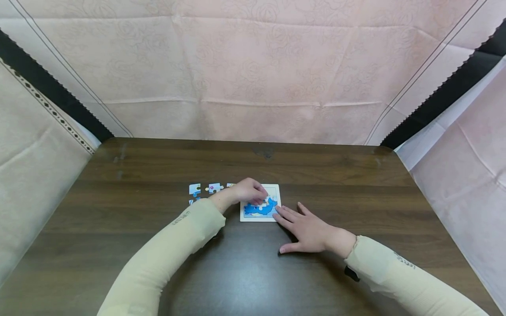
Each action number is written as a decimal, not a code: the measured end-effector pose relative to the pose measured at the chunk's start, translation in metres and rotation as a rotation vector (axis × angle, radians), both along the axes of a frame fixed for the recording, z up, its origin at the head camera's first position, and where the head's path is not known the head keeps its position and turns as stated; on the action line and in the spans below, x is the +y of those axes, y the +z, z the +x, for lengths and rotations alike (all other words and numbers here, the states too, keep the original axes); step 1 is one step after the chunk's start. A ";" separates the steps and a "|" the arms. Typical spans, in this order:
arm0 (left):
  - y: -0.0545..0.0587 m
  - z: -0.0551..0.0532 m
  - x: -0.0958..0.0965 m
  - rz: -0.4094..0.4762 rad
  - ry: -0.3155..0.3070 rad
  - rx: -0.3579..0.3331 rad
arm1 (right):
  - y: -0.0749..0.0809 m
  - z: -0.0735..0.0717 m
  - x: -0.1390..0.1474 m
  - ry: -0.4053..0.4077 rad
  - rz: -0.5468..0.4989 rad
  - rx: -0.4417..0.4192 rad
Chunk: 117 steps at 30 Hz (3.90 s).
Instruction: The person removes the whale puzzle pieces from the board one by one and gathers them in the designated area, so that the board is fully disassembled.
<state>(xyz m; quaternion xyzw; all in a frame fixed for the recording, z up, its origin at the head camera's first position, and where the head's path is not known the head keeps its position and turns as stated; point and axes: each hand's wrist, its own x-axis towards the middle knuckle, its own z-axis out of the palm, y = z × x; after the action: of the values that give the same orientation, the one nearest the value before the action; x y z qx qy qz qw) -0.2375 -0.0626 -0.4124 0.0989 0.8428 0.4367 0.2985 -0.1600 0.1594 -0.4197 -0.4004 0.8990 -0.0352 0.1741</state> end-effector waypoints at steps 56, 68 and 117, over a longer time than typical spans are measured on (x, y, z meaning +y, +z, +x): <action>0.001 0.005 -0.074 0.125 0.219 -0.058 | 0.001 0.003 0.004 -0.003 -0.001 0.023; 0.001 0.014 -0.092 0.085 0.199 -0.053 | 0.002 0.003 0.004 -0.003 0.001 0.017; 0.005 0.017 -0.064 0.016 0.067 0.028 | 0.001 0.004 0.001 -0.009 0.006 0.019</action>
<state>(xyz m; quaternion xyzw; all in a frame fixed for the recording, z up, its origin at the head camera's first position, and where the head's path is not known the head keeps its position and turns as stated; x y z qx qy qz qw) -0.2201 -0.1268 -0.4073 0.0789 0.8462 0.4520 0.2711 -0.1557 0.1601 -0.4185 -0.3960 0.9026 -0.0292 0.1664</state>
